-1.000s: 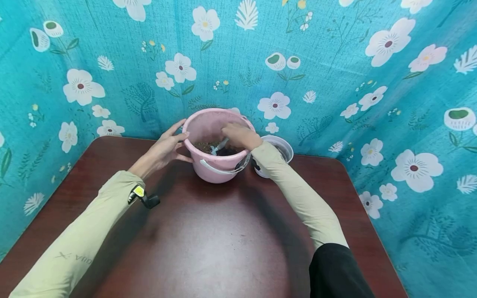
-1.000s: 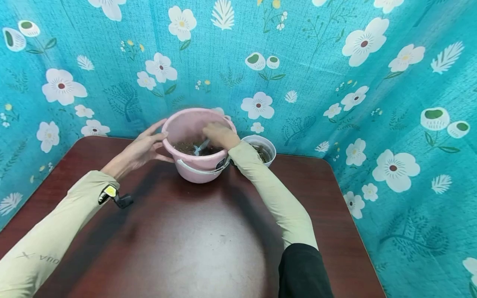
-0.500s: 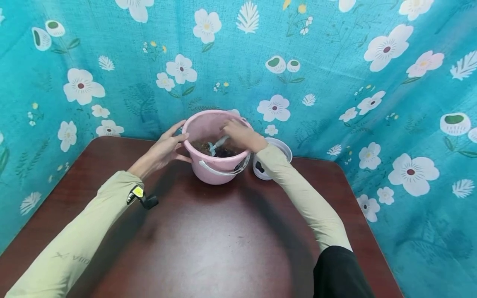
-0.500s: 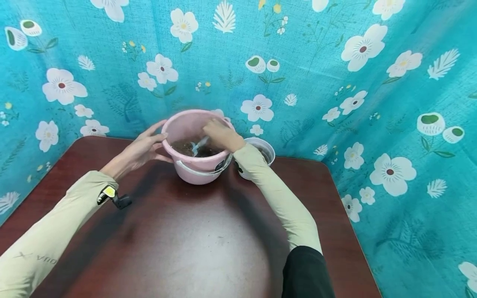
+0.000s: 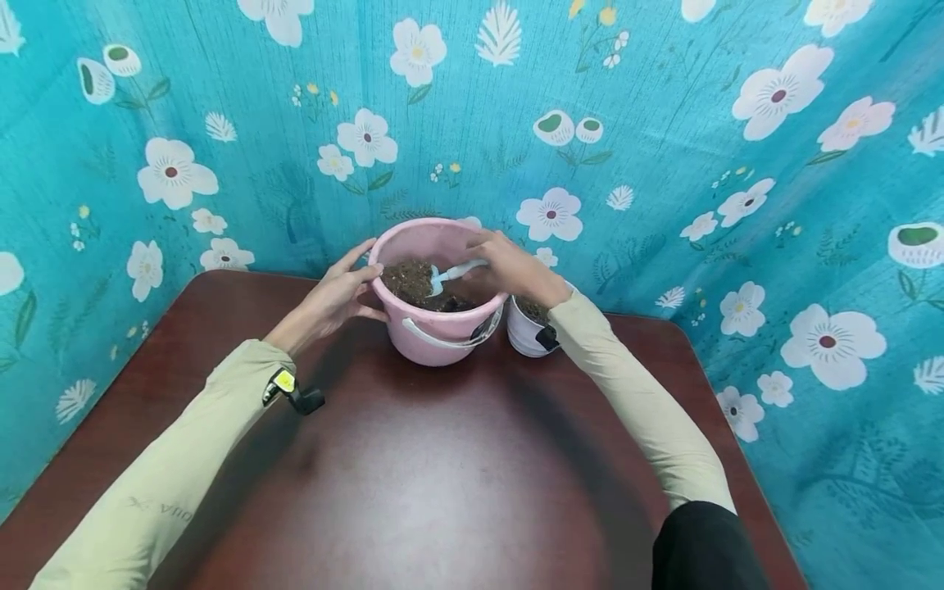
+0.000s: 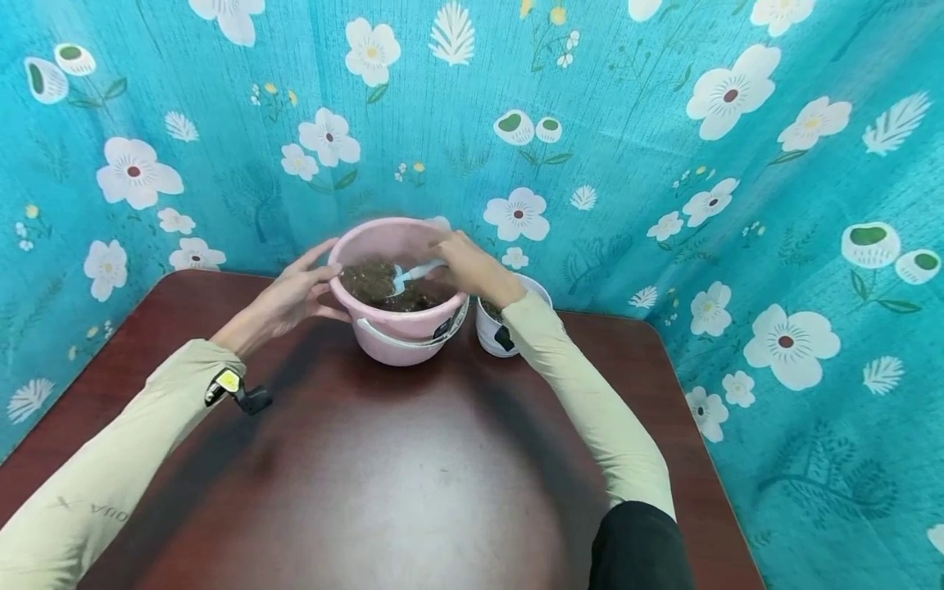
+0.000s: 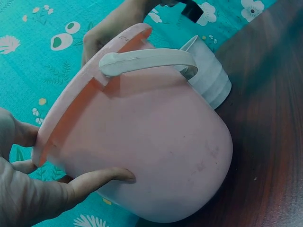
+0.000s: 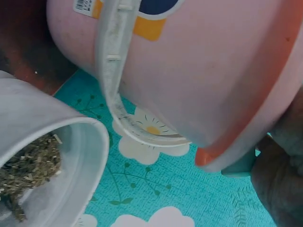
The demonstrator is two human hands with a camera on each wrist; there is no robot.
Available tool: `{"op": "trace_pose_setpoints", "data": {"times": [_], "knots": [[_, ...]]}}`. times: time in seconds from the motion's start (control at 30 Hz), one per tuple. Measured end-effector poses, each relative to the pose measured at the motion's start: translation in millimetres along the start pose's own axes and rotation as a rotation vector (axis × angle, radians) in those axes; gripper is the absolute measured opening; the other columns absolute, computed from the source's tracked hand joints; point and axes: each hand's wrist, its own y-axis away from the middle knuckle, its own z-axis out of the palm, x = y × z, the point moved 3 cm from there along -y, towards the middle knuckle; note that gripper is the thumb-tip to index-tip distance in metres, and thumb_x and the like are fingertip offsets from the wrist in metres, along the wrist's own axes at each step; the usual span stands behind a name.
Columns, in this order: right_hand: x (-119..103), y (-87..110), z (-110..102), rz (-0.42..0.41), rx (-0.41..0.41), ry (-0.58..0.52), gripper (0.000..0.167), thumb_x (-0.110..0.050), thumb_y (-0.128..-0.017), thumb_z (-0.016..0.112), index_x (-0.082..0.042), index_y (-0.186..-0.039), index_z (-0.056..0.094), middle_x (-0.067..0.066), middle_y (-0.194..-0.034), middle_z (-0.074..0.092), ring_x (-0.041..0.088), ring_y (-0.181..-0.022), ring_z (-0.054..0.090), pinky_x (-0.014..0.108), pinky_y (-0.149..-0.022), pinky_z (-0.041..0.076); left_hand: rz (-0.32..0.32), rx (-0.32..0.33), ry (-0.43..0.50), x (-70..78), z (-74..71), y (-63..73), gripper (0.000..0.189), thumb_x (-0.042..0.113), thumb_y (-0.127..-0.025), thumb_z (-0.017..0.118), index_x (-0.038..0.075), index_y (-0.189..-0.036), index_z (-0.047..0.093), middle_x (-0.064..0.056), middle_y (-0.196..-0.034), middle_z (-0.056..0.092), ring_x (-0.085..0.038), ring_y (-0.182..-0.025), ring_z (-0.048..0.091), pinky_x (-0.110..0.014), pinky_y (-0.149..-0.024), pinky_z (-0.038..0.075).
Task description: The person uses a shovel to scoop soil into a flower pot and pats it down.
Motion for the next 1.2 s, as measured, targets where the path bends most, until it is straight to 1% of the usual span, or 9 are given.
{"op": "trace_pose_setpoints", "data": {"times": [0.13, 0.3, 0.37, 0.6, 0.73, 0.87, 1.03, 1.13, 1.2], "knots": [[-2, 10.1, -3, -0.033, 0.058, -0.005, 0.026, -0.003, -0.091, 0.079, -0.006, -0.117, 0.081, 0.012, -0.103, 0.073, 0.029, -0.096, 0.063, 0.045, -0.086, 0.052, -0.012, 0.005, -0.007, -0.4, 0.7, 2.1, 0.069, 0.012, -0.112, 0.043, 0.027, -0.171, 0.009, -0.014, -0.174, 0.008, -0.035, -0.159, 0.021, -0.073, -0.105, 0.047], [-3, 15.4, -14, -0.028, 0.144, 0.016, 0.025, 0.000, -0.090, 0.080, -0.001, -0.114, 0.080, 0.016, -0.102, 0.071, 0.034, -0.097, 0.061, 0.049, -0.088, 0.049, 0.019, 0.013, -0.041, 6.1, 0.9, -0.3, 0.068, 0.013, -0.112, 0.042, 0.026, -0.170, 0.010, -0.015, -0.173, 0.010, -0.038, -0.158, 0.022, -0.073, -0.104, 0.048], [-2, 19.1, -19, -0.020, 0.161, 0.046, 0.025, 0.001, -0.090, 0.079, -0.002, -0.115, 0.081, 0.016, -0.103, 0.070, 0.034, -0.100, 0.060, 0.051, -0.090, 0.048, 0.015, 0.017, -0.058, 6.7, 1.3, -1.7, 0.068, 0.014, -0.112, 0.043, 0.027, -0.170, 0.010, -0.014, -0.174, 0.009, -0.039, -0.158, 0.021, -0.073, -0.104, 0.048], [5, 41.1, -29, 0.026, 0.184, 0.094, 0.029, 0.000, -0.092, 0.077, -0.006, -0.120, 0.080, 0.014, -0.104, 0.068, 0.031, -0.098, 0.060, 0.048, -0.083, 0.049, -0.002, 0.018, -0.044, 1.8, 2.7, -1.3, 0.069, 0.013, -0.112, 0.043, 0.028, -0.170, 0.010, -0.012, -0.175, 0.006, -0.041, -0.158, 0.020, -0.074, -0.104, 0.048], [9, 51.9, -35, 0.050, 0.200, 0.092, 0.024, 0.002, -0.094, 0.075, -0.001, -0.118, 0.079, 0.015, -0.105, 0.069, 0.031, -0.101, 0.061, 0.047, -0.085, 0.053, -0.002, 0.029, -0.040, -1.2, -0.1, -0.9, 0.069, 0.013, -0.112, 0.044, 0.028, -0.170, 0.012, -0.011, -0.175, 0.002, -0.042, -0.159, 0.015, -0.074, -0.103, 0.049], [13, 64.1, -44, 0.067, 0.231, 0.098, 0.020, 0.002, -0.095, 0.074, 0.002, -0.114, 0.078, 0.017, -0.102, 0.068, 0.032, -0.095, 0.062, 0.047, -0.079, 0.055, 0.000, 0.026, -0.036, -0.6, 0.3, -0.8, 0.069, 0.013, -0.111, 0.045, 0.030, -0.170, 0.013, -0.009, -0.175, 0.001, -0.043, -0.159, 0.011, -0.073, -0.104, 0.048], [19, 81.8, -52, 0.124, 0.274, 0.136, 0.020, -0.001, -0.093, 0.077, 0.002, -0.113, 0.078, 0.017, -0.103, 0.067, 0.035, -0.094, 0.059, 0.051, -0.080, 0.042, 0.007, 0.032, -0.027, -0.5, -0.1, -1.0, 0.067, 0.013, -0.112, 0.044, 0.029, -0.170, 0.015, -0.010, -0.175, 0.002, -0.042, -0.159, 0.012, -0.074, -0.103, 0.048], [24, 94.9, -54, 0.167, 0.302, 0.135, 0.020, -0.001, -0.092, 0.079, 0.002, -0.112, 0.079, 0.018, -0.103, 0.066, 0.036, -0.095, 0.056, 0.049, -0.076, 0.034, 0.007, 0.036, -0.024, -1.3, -0.9, -0.6, 0.068, 0.013, -0.112, 0.045, 0.028, -0.170, 0.014, -0.010, -0.175, 0.003, -0.043, -0.159, 0.014, -0.074, -0.102, 0.049], [27, 103.8, -56, 0.190, 0.316, 0.133, 0.020, 0.000, -0.092, 0.078, 0.003, -0.112, 0.078, 0.018, -0.103, 0.065, 0.037, -0.096, 0.056, 0.048, -0.076, 0.033, 0.007, 0.038, -0.021, -1.8, -1.4, -0.1, 0.068, 0.013, -0.112, 0.045, 0.028, -0.170, 0.014, -0.011, -0.175, 0.005, -0.043, -0.158, 0.017, -0.074, -0.102, 0.049]]}}
